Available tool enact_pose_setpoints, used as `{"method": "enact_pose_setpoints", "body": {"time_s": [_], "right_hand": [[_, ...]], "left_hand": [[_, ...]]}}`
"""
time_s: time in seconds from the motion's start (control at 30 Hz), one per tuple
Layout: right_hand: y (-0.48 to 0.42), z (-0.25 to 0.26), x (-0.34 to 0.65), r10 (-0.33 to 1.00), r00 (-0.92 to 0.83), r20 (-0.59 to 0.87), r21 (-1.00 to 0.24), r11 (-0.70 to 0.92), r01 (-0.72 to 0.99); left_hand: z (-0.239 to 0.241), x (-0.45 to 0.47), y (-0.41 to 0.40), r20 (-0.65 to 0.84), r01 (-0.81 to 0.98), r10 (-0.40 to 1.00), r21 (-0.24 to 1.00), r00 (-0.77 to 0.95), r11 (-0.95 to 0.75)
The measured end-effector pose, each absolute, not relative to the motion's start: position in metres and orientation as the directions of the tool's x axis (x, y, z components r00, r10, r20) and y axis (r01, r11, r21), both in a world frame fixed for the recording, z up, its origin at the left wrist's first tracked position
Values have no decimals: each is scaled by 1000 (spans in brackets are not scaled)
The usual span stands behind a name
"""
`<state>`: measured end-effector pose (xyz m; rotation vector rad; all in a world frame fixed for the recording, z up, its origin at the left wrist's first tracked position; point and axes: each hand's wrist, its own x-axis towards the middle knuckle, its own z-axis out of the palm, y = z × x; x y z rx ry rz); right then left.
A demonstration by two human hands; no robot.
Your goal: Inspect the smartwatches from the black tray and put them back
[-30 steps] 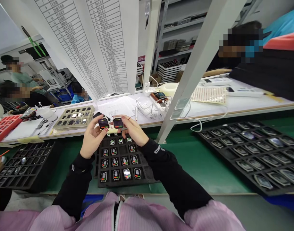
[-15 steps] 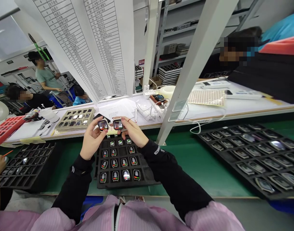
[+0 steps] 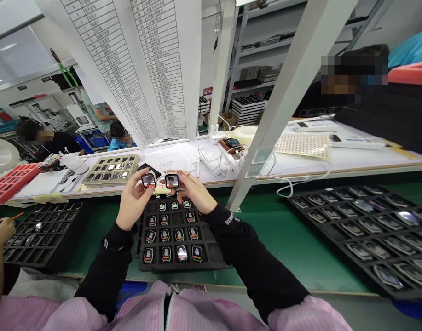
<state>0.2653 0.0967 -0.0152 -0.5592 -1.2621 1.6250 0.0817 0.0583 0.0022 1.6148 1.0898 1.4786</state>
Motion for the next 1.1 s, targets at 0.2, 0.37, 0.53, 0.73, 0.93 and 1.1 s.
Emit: {"method": "enact_pose_setpoints", "body": {"time_s": [0.2,0.37,0.53,0.73,0.93,1.1], "right_hand": [[97,-16,264,883,-430,190,-914,-1,-407],[95,-17,265,890,-421,177,-911,-13,-411],[91,-24,269,899,-412,151,-916,-29,-400],[69,-35,277,923,-373,90,-906,-81,-417],[45,-52,285,951,-306,35,-879,-116,-463],[28,-71,291,971,-236,-41,-862,-153,-483]], "left_hand": [[-1,81,58,418,150,908,899,-7,-412],[-5,80,61,378,141,926,916,6,-375],[-11,80,65,347,100,938,932,20,-347],[-21,84,68,286,50,956,956,58,-289],[-34,86,77,255,71,966,964,39,-257],[-55,89,87,216,62,976,975,-7,-215]]}}
